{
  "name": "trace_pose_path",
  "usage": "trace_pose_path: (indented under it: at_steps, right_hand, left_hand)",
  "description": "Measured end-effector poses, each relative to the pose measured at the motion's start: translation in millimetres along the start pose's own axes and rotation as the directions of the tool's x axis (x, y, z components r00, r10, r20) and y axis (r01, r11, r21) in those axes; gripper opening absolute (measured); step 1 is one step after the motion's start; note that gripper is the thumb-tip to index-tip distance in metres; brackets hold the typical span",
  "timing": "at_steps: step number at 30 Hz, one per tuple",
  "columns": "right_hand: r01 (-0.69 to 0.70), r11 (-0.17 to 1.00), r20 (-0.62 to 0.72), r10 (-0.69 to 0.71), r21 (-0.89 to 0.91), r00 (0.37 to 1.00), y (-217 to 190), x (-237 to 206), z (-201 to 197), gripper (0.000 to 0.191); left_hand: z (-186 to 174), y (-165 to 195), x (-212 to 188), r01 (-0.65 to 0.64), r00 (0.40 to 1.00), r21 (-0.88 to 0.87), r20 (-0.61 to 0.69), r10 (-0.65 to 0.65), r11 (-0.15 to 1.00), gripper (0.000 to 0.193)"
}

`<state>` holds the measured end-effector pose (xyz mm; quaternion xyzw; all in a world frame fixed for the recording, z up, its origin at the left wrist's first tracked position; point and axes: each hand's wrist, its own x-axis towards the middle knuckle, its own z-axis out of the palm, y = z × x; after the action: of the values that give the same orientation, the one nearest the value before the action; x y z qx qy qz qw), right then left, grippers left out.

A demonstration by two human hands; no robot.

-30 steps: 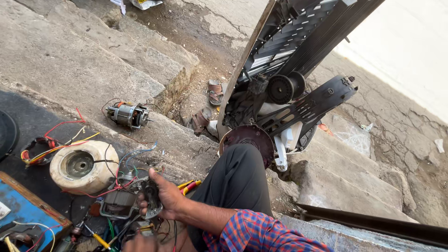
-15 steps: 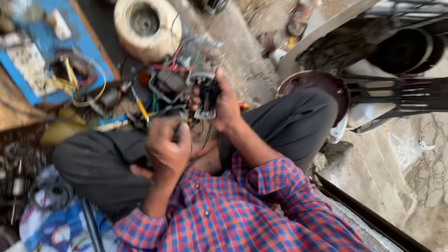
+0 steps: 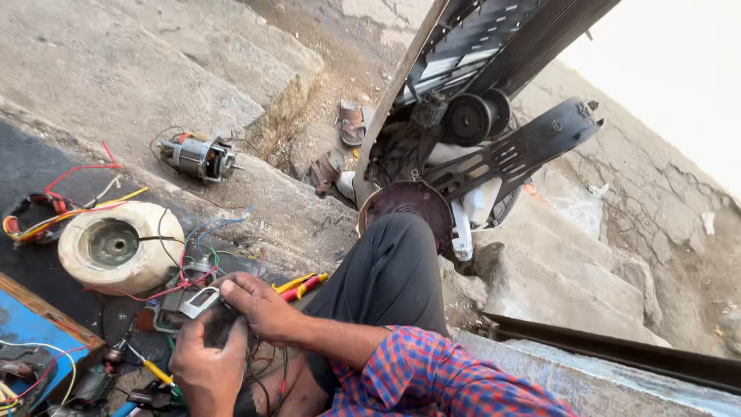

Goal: The person sits on the ground repairing an electric motor. They use a screwdriver on the motor housing, handle and fit carbon-brush holders and other small components, and work on the motor parts resting in their lap and on the ground.

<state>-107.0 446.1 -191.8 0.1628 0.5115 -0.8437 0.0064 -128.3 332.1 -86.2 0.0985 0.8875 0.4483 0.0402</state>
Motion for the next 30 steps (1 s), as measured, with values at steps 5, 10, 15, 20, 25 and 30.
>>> trace_pose_path:
  at_steps: [5,10,15,20,25,30]
  right_hand:
    - [-0.06,0.97,-0.102,0.086,0.236,0.991,-1.6,4.6,3.3,0.044]
    - [-0.146,0.883,-0.07,0.198,0.446,0.978,-14.4,6.3,9.8,0.045]
    - [-0.103,0.875,-0.103,0.171,0.473,0.98,-30.1,7.1,6.9,0.05]
    - [-0.079,0.848,-0.125,0.168,0.524,0.978,-40.5,3.6,-0.6,0.051]
    - [-0.112,0.813,-0.053,0.173,0.572,0.983,-43.8,2.9,0.0,0.049]
    - [-0.153,0.767,0.027,0.175,0.623,0.984,-40.4,8.5,-1.3,0.05]
  left_hand:
    - [-5.6,-11.5,-12.9,-0.217,0.975,-0.138,-0.066,0.21,0.966,0.034]
    - [-22.9,-5.2,-23.8,-0.171,0.981,-0.715,-0.062,0.182,0.679,0.04]
    - [-27.0,-41.1,-51.0,0.038,0.987,-0.708,-0.085,-0.139,0.705,0.069]
    - [7.4,-58.3,-87.3,-0.119,0.99,0.39,0.12,0.078,0.913,0.075]
    - [44.1,-41.6,-93.2,-0.031,0.841,0.673,0.417,-0.344,0.739,0.077]
    - [58.2,-66.5,-72.5,-0.121,0.821,0.586,0.513,-0.251,0.802,0.07]
